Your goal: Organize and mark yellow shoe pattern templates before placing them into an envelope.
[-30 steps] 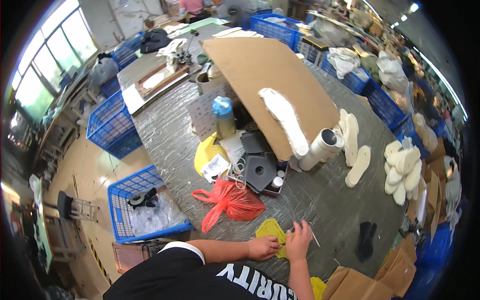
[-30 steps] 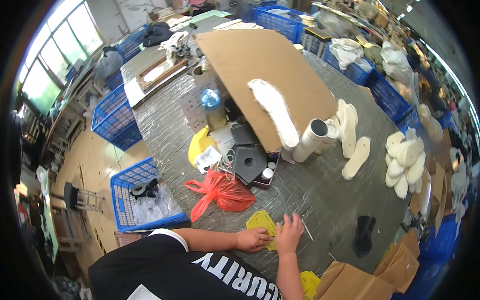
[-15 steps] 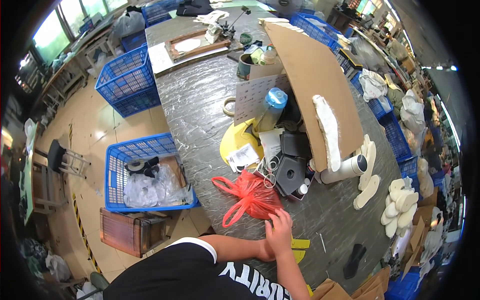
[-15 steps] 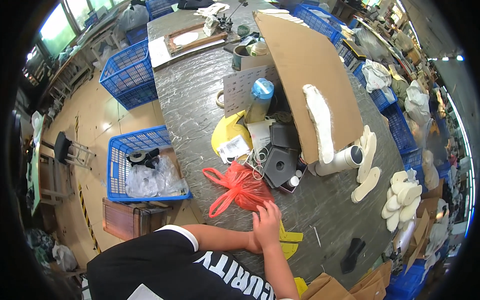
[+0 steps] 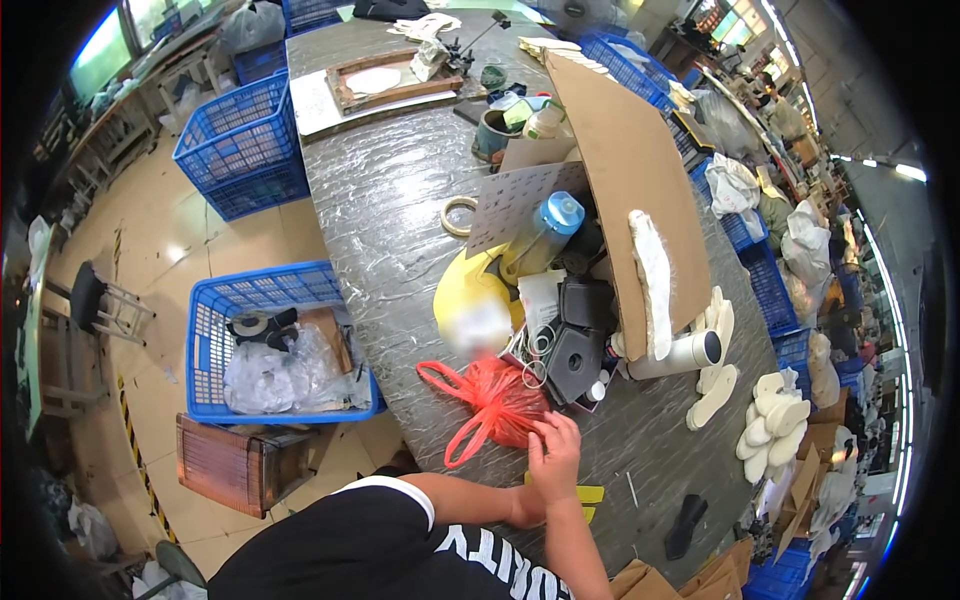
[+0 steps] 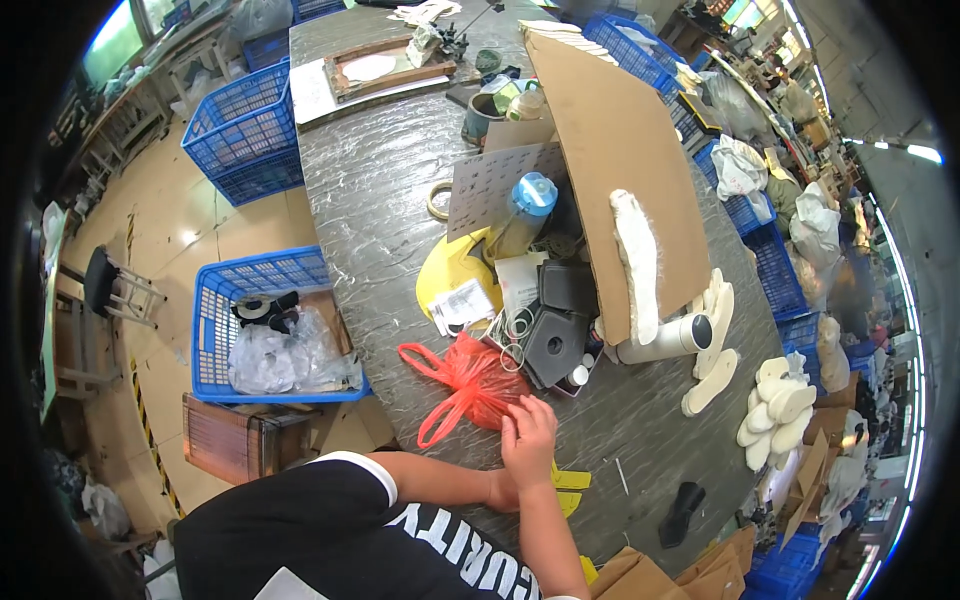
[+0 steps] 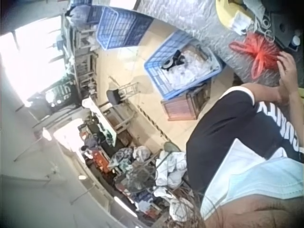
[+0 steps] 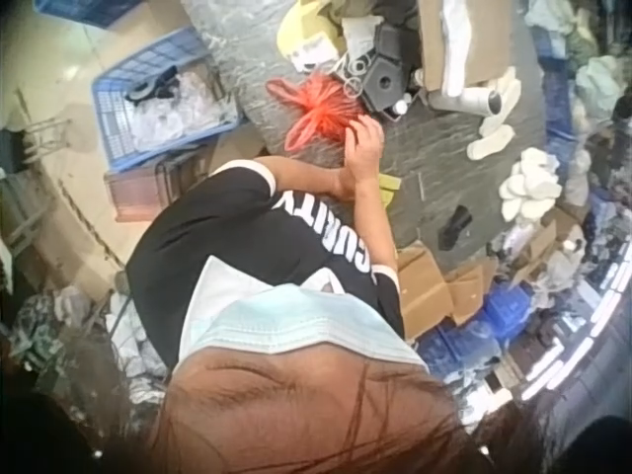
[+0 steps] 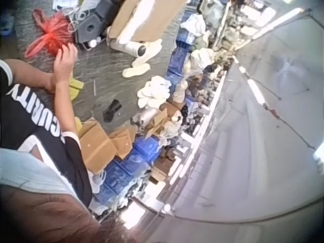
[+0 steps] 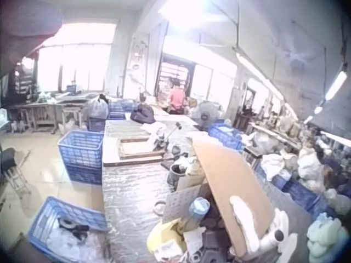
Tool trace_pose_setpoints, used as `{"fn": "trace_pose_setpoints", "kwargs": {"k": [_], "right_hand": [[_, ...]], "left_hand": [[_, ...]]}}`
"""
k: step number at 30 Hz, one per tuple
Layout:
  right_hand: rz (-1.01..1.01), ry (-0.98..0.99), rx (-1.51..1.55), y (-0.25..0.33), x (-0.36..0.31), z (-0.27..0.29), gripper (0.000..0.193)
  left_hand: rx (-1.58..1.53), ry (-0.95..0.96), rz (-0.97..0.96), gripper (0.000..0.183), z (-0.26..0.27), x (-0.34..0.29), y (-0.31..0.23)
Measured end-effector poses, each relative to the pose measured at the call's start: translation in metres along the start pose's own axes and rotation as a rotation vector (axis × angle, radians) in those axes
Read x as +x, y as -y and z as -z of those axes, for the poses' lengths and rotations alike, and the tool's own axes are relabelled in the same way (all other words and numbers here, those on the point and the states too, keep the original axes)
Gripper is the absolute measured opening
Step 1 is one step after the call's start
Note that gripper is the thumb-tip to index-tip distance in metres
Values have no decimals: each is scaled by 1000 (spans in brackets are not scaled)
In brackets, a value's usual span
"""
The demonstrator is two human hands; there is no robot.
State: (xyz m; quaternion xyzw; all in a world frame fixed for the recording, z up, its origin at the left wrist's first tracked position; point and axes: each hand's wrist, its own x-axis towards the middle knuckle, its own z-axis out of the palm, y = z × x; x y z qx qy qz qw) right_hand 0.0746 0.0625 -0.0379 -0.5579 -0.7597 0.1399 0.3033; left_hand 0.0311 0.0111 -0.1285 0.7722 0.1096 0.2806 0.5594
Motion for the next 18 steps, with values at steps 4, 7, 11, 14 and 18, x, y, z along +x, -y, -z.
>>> {"fn": "trace_pose_setpoints", "kwargs": {"k": [4,7,11,14,18], "right_hand": [[-37,-52,-21,-4,11,13,16],[-65,-39,-67,-18,24,22,21],[-307,-110,2,-64,39,7,47],[-401,-69,-177,-74,64,2,57],[-639,66,-185,-59,93,-1,70]], "left_hand": [[313,76,-53,20,-47,-14,61],[379,-12,-228,12,-22,-12,30],[409,69,-222,12,-16,-9,26],[393,110,-229,13,-12,-9,25],[409,74,-254,16,-18,-14,35]]}}
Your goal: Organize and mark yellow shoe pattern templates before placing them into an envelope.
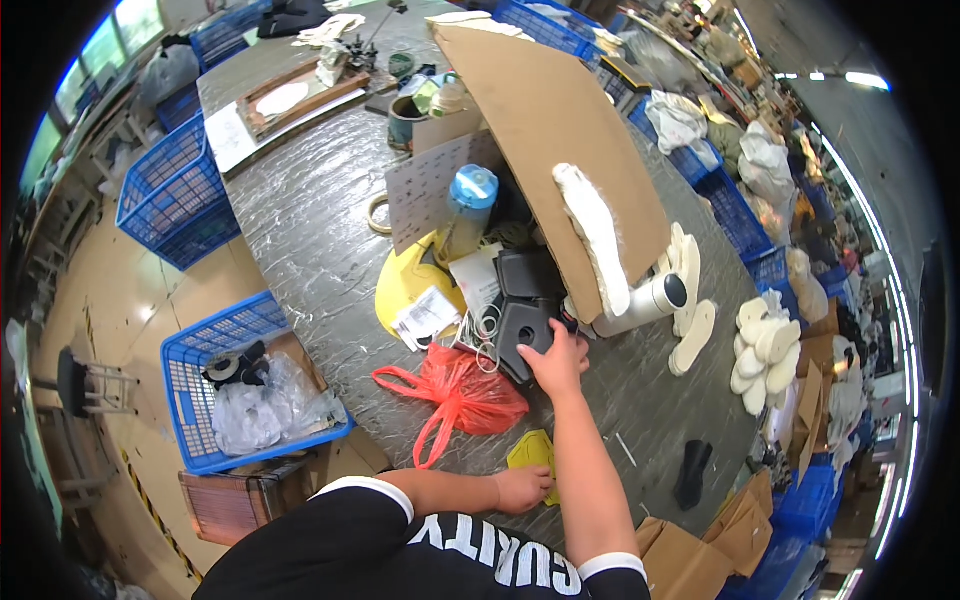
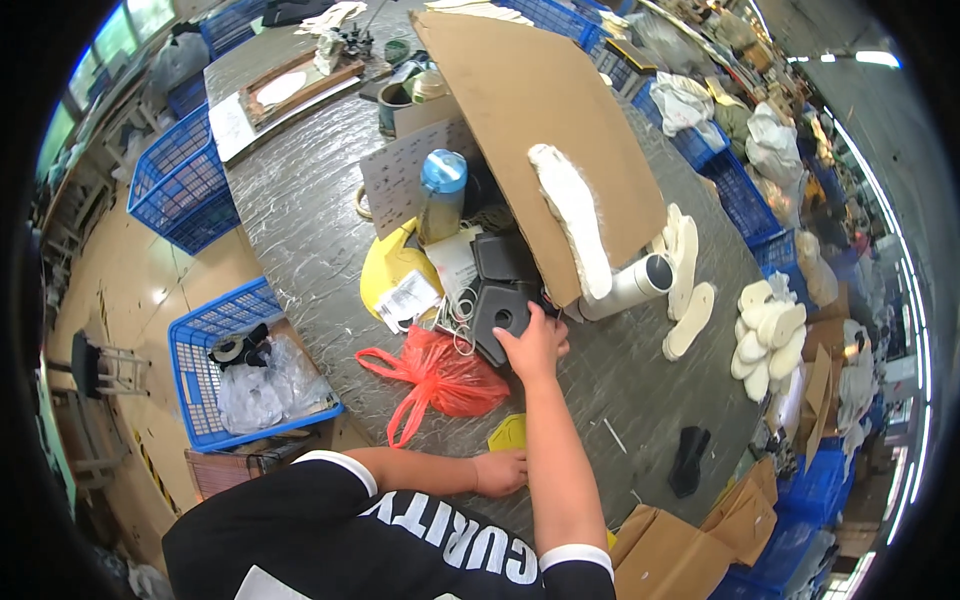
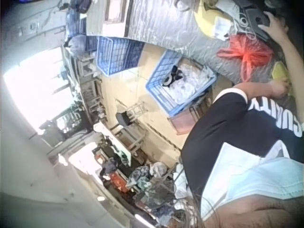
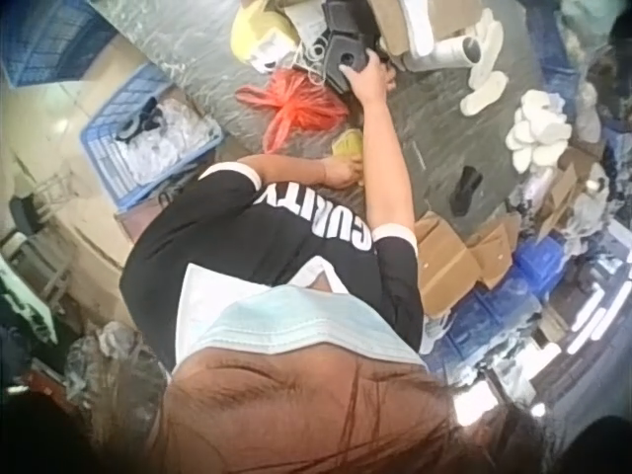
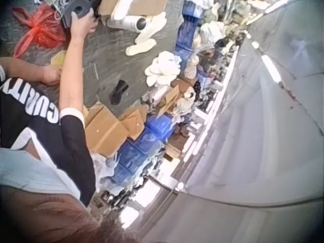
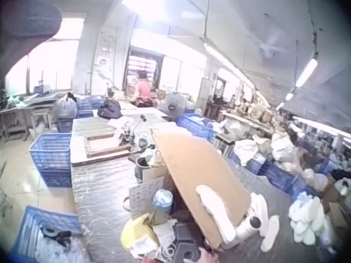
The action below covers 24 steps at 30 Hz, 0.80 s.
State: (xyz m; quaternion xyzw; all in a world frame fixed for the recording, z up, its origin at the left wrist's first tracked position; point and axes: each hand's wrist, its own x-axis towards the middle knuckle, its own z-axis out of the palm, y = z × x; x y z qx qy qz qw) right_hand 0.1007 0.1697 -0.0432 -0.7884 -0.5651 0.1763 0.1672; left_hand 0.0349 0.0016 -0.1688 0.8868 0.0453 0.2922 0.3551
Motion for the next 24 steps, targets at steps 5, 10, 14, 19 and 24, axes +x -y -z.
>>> {"fn": "trace_pose_setpoints", "kwargs": {"k": [5,10,14,19,24], "right_hand": [[14,-118,-78,19,-5,2,74],[248,-248,-102,41,-20,-7,65],[331,-327,-172,48,-24,-11,55],[374,-369,-158,49,-28,-19,59],[315,-311,-61,17,-28,-5,49]], "left_hand": [[-184,58,113,27,7,8,-7],[-395,134,241,36,31,13,-17],[-427,200,275,39,47,19,-22],[-739,59,312,39,15,-1,-5],[-324,185,278,36,43,21,-22]]}}
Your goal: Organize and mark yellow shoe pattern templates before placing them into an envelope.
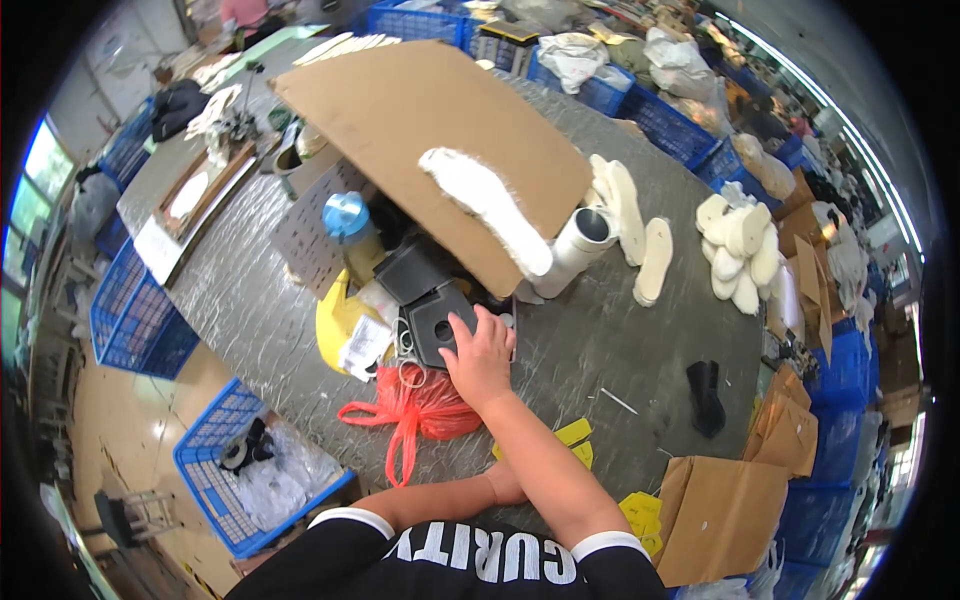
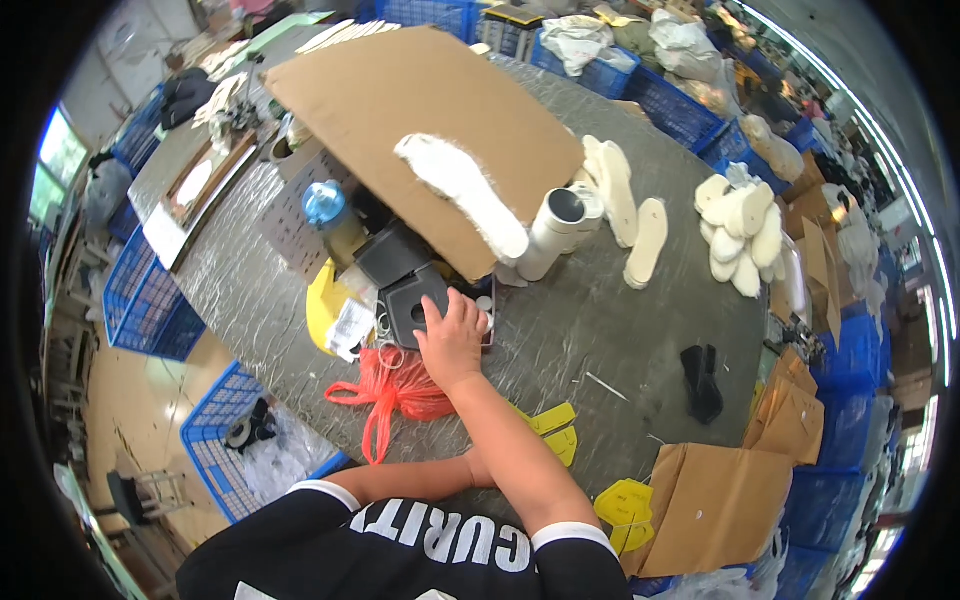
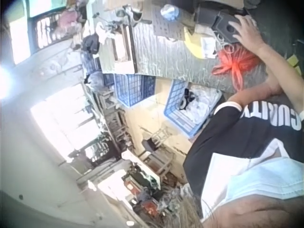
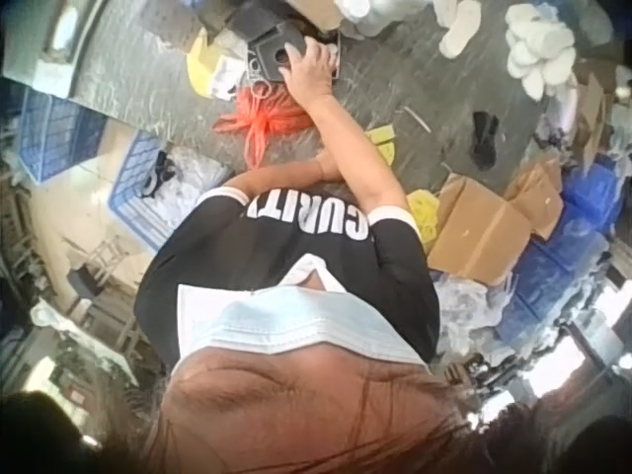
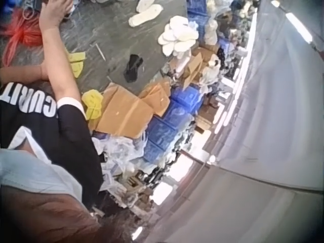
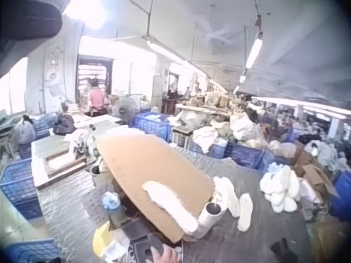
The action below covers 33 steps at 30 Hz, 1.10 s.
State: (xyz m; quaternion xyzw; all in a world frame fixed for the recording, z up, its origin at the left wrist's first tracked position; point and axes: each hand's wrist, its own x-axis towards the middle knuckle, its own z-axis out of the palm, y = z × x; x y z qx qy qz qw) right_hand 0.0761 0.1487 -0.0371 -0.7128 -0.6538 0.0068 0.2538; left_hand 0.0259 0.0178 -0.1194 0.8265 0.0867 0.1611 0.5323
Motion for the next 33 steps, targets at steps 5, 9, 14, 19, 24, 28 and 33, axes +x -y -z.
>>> {"fn": "trace_pose_setpoints", "kwargs": {"k": [5,9,14,19,24,28,33], "right_hand": [[-25,-97,108,-42,-13,16,33],[-101,-271,147,-112,-20,33,24],[-314,-393,249,-199,6,32,21],[-519,-428,619,-272,63,9,15],[-558,-178,1373,-310,148,-11,28],[-588,260,1624,-344,187,-22,48],[-543,360,1869,-345,218,-21,48]], "left_hand": [[140,-29,-106,32,1,3,8],[427,4,-133,31,-11,-7,13],[461,0,-163,28,-7,-4,5],[535,27,-173,31,-8,-1,9],[616,168,-156,30,-4,-28,26],[745,447,-170,32,6,-42,44],[757,467,-83,33,15,-44,49]]}}
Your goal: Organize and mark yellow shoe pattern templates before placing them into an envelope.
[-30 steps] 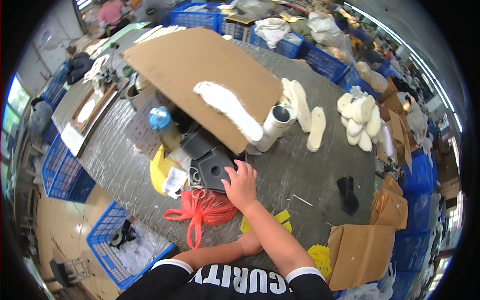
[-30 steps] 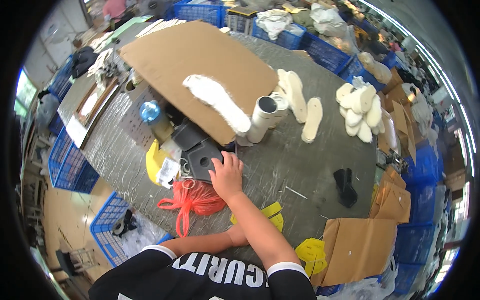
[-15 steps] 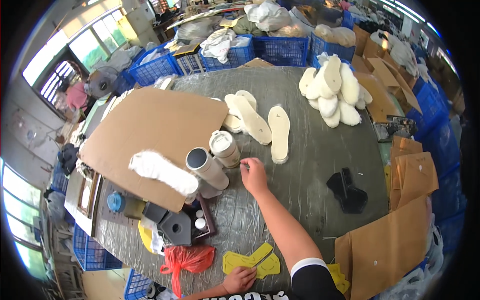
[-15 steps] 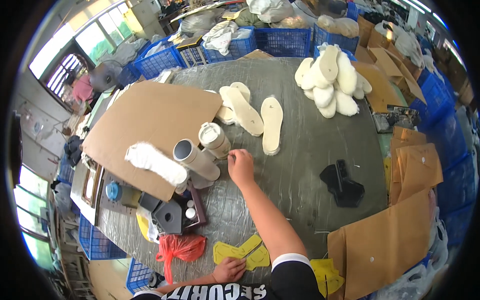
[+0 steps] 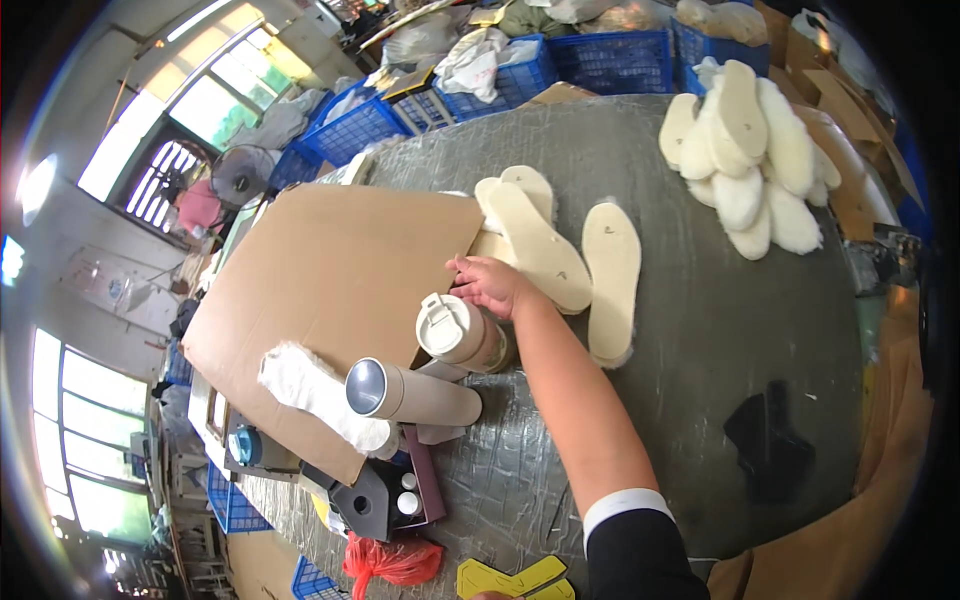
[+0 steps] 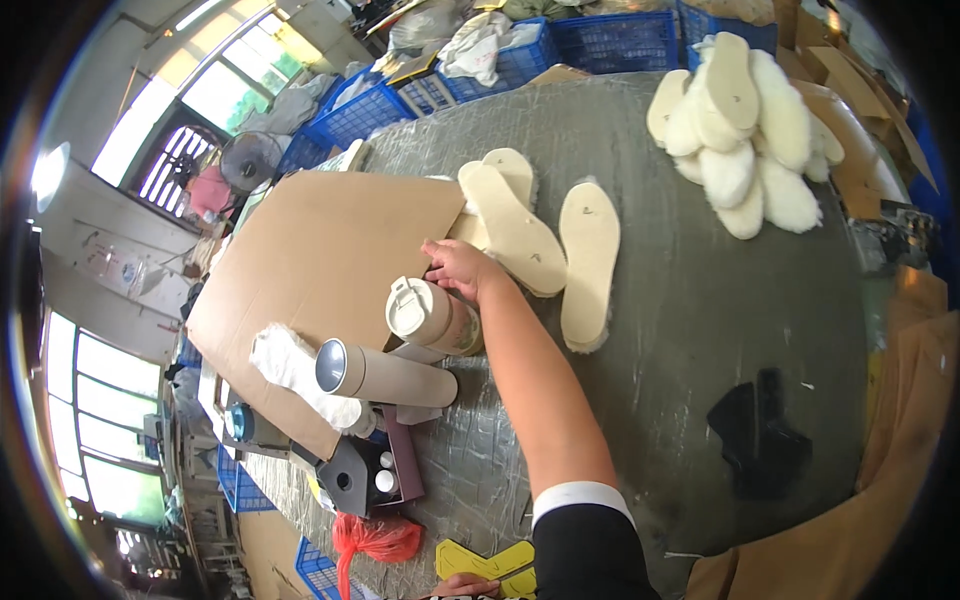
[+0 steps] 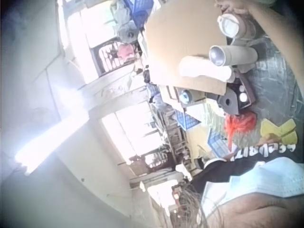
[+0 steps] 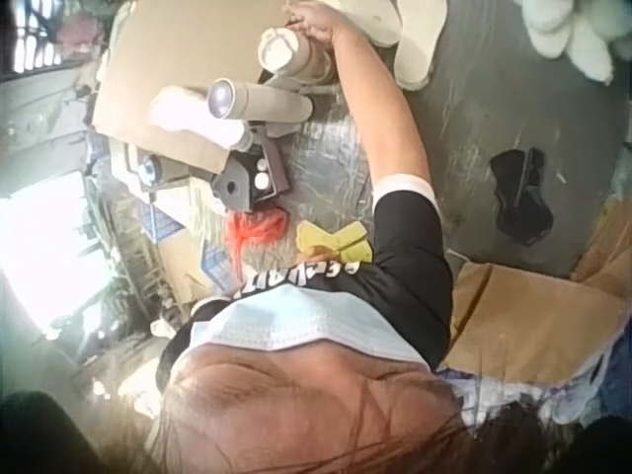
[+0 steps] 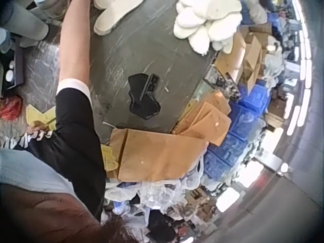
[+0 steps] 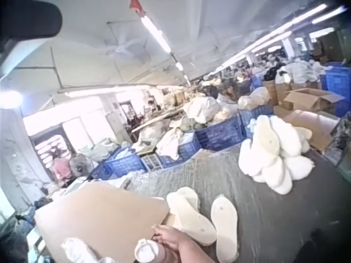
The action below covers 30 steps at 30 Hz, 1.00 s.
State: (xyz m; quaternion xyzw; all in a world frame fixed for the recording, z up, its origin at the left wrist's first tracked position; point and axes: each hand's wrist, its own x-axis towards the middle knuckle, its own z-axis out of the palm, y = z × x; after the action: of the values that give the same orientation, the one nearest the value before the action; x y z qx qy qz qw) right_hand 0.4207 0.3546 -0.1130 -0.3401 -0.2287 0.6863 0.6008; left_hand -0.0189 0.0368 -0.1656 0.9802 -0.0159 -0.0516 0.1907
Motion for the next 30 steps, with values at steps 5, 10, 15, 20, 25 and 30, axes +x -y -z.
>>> {"fn": "trace_pose_setpoints", "kwargs": {"k": [5,10,15,20,25,30], "right_hand": [[73,117,165,16,0,-12,27],[227,152,178,44,-3,-45,21],[276,124,96,76,-8,-81,22],[248,94,161,84,-9,-108,27],[149,92,-241,62,-2,-111,29],[78,243,-1571,58,7,-125,54]], "left_hand": [[-21,-9,41,33,-7,-1,1],[-38,-51,45,34,-13,4,2],[-55,-101,49,35,-16,8,0],[-75,-163,49,36,-20,17,-1],[-99,-222,37,36,-21,21,-2],[-125,-279,39,37,-24,25,-5]]}}
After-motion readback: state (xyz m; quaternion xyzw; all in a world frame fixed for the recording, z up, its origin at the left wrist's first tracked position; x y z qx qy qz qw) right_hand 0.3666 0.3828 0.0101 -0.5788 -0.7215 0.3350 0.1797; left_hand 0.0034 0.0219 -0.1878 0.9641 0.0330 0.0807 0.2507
